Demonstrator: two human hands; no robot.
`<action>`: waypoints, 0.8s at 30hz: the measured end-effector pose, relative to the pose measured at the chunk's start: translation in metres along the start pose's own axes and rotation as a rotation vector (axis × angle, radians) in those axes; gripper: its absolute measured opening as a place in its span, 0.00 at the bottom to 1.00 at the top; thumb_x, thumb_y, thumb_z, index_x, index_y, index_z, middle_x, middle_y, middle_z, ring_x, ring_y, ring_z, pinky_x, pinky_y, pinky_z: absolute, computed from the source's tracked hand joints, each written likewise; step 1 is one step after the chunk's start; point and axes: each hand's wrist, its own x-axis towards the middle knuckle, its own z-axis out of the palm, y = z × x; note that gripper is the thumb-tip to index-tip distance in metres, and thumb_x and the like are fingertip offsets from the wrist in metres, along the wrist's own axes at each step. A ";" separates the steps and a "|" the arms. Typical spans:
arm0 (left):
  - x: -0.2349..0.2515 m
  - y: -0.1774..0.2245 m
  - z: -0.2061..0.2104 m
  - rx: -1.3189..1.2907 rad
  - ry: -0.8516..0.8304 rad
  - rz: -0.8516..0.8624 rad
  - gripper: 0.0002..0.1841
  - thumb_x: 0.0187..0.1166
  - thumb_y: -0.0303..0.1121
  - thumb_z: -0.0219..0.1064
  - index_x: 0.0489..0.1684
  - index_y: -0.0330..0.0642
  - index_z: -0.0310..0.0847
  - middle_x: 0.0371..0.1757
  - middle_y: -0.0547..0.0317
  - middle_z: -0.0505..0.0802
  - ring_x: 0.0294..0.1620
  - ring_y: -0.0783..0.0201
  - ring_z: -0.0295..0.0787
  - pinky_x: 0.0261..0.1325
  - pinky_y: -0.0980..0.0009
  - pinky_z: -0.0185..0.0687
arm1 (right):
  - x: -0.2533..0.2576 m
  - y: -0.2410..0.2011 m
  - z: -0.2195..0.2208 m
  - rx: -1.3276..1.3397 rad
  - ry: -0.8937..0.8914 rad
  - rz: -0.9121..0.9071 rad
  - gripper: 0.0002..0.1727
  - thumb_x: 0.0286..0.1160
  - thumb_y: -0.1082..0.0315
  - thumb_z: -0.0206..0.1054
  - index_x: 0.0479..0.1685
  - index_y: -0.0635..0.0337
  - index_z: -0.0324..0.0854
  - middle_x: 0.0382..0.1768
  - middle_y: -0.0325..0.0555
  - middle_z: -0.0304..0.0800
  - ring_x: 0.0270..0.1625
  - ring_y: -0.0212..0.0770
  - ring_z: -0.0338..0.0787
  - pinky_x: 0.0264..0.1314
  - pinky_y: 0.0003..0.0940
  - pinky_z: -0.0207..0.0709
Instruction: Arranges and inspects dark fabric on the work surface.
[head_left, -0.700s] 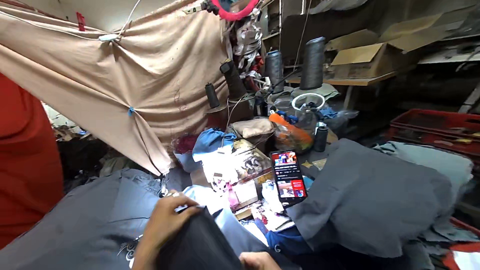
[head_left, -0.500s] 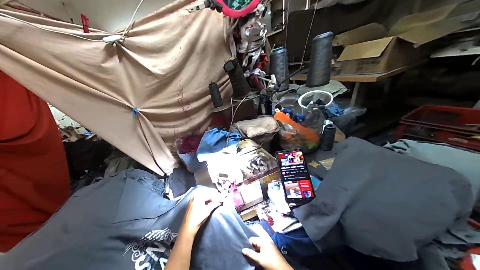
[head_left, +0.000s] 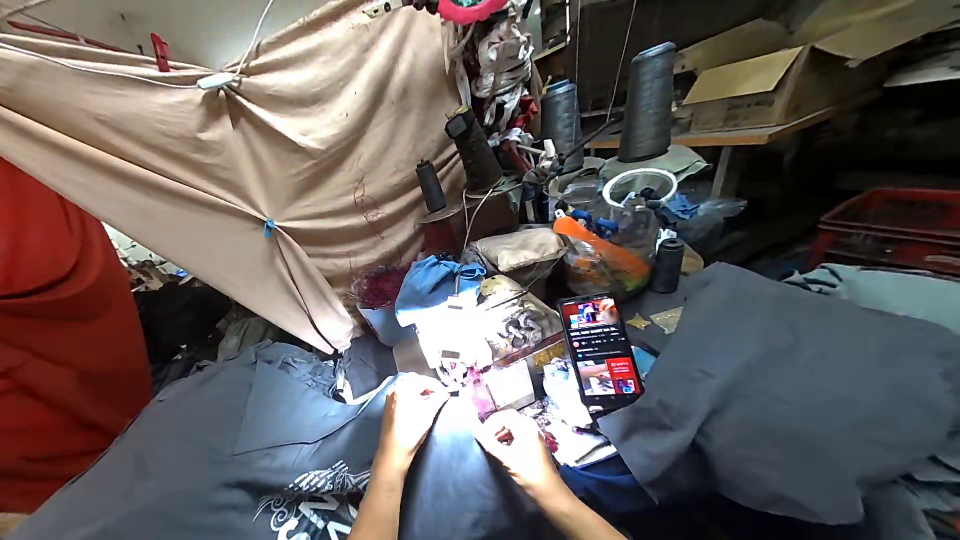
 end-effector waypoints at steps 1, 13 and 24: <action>0.002 -0.003 0.007 0.002 -0.012 -0.024 0.09 0.72 0.38 0.76 0.39 0.42 0.96 0.46 0.55 0.96 0.54 0.61 0.92 0.66 0.60 0.84 | 0.003 0.000 -0.001 0.008 -0.029 0.046 0.16 0.65 0.59 0.78 0.34 0.67 0.88 0.36 0.48 0.90 0.41 0.37 0.88 0.49 0.36 0.81; -0.024 0.000 0.026 0.035 0.109 0.040 0.12 0.76 0.36 0.70 0.42 0.36 0.94 0.45 0.48 0.97 0.52 0.56 0.95 0.65 0.58 0.86 | -0.022 0.004 -0.023 0.222 -0.353 0.224 0.09 0.69 0.63 0.77 0.27 0.58 0.91 0.25 0.30 0.89 0.32 0.20 0.86 0.42 0.23 0.81; -0.004 0.007 0.023 0.043 0.020 -0.102 0.11 0.71 0.36 0.74 0.40 0.37 0.95 0.45 0.49 0.97 0.54 0.56 0.93 0.66 0.55 0.83 | -0.017 -0.007 -0.021 0.252 -0.297 0.236 0.08 0.70 0.65 0.77 0.26 0.58 0.92 0.24 0.31 0.90 0.31 0.21 0.86 0.41 0.24 0.81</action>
